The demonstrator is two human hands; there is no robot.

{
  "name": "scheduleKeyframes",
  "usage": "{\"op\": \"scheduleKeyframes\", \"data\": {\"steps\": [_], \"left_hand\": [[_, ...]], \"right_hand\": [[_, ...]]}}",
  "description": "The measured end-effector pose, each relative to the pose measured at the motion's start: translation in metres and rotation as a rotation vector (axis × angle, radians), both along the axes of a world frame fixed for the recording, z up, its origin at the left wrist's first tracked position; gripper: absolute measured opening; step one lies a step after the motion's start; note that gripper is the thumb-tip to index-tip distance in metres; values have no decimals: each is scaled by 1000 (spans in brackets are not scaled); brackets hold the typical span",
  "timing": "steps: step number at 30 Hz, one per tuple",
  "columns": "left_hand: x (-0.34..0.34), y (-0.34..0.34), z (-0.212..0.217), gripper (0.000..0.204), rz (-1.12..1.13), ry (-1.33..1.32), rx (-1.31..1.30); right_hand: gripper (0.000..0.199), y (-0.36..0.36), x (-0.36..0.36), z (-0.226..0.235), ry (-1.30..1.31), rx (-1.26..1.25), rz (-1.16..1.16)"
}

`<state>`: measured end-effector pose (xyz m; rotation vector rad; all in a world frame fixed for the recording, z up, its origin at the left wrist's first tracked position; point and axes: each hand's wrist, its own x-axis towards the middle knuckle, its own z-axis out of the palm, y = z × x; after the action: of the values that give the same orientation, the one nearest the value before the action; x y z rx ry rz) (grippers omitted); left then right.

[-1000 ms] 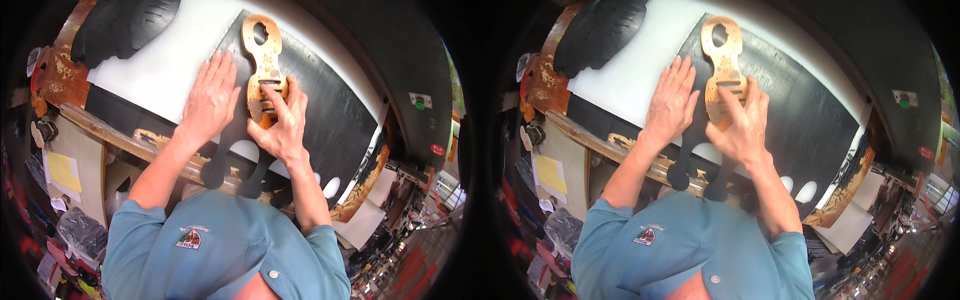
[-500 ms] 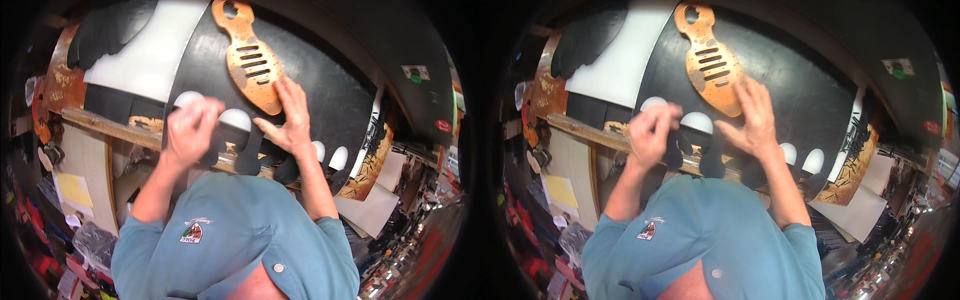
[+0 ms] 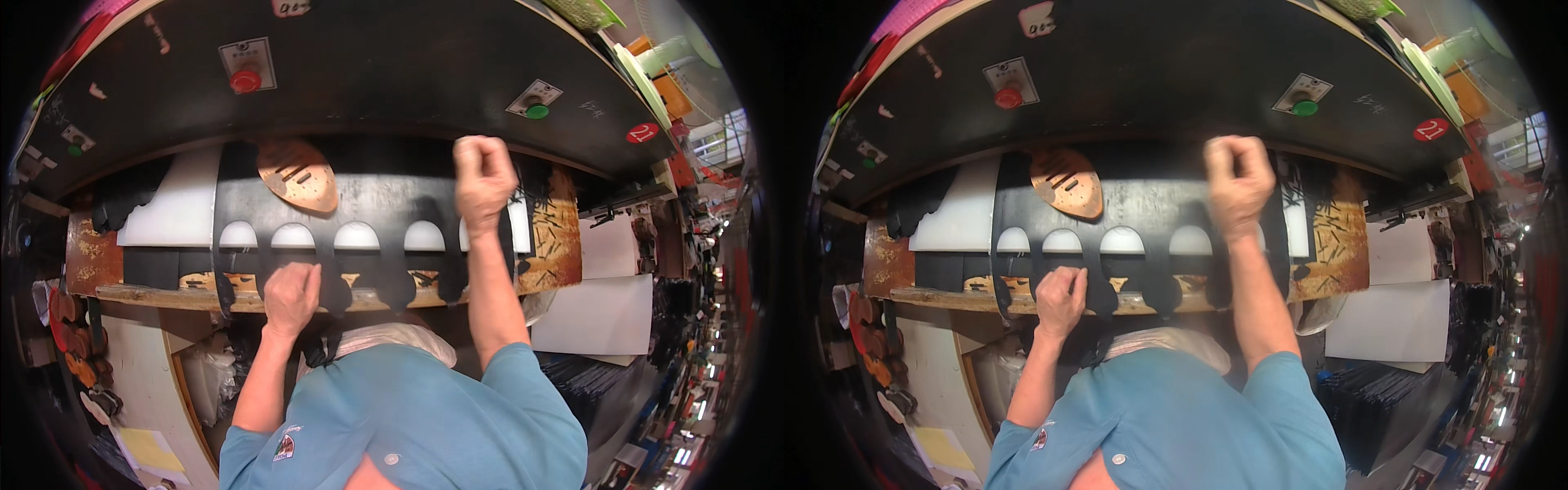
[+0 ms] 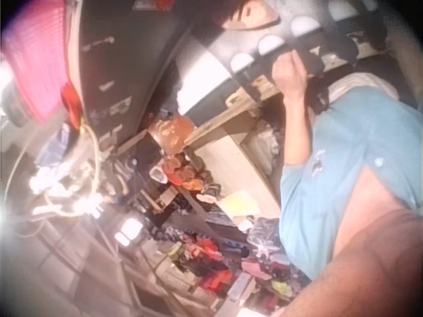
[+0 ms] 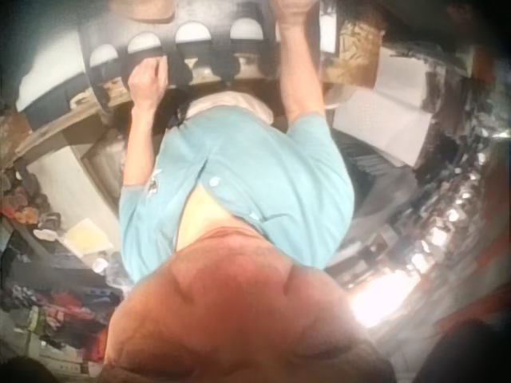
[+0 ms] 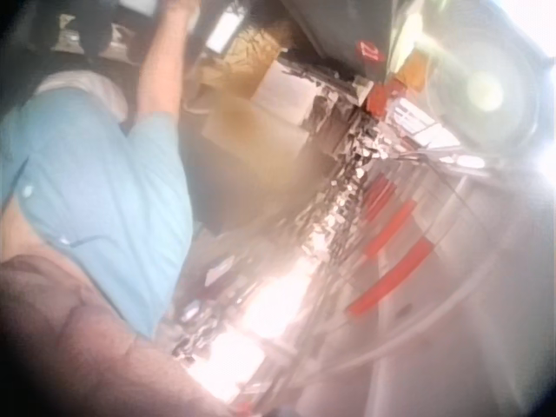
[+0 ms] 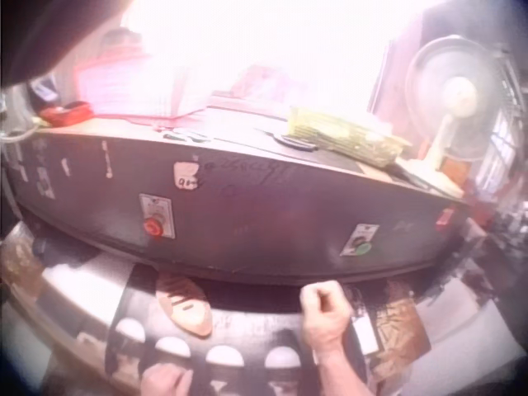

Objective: The person operates a hydraulic press to cut multiple black rubber-like pieces from a sheet using a bowling-pin-shaped template. They repeatedly align the template, press the machine, remove cut pieces, and stack them. The person also retrieves a new sheet of material from the floor and places it under the press to continue cutting.

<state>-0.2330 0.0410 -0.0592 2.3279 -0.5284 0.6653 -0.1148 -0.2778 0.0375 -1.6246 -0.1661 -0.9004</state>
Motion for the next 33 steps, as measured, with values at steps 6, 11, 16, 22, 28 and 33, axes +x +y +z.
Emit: {"op": "scheduleKeyframes", "data": {"steps": [6,11,16,22,28,33], "left_hand": [[5,-1,-3,16,42,-41,-36],[5,-4,-1,19,130,-1,0],[6,-9,5,22,155,60,-93],[2,-9,6,24,148,79,-134],[-6,-7,-2,21,113,1,-52],[-8,-11,-7,18,159,15,-51]], "right_hand": [[15,-90,-7,35,-6,-304,-316],[16,-73,-95,-21,236,-192,-206],[6,-22,-142,-97,217,-517,-151],[8,-23,-137,-107,206,-574,-113],[7,-22,-141,-112,211,-593,-113],[7,-30,-140,-120,250,-557,-93]]}}
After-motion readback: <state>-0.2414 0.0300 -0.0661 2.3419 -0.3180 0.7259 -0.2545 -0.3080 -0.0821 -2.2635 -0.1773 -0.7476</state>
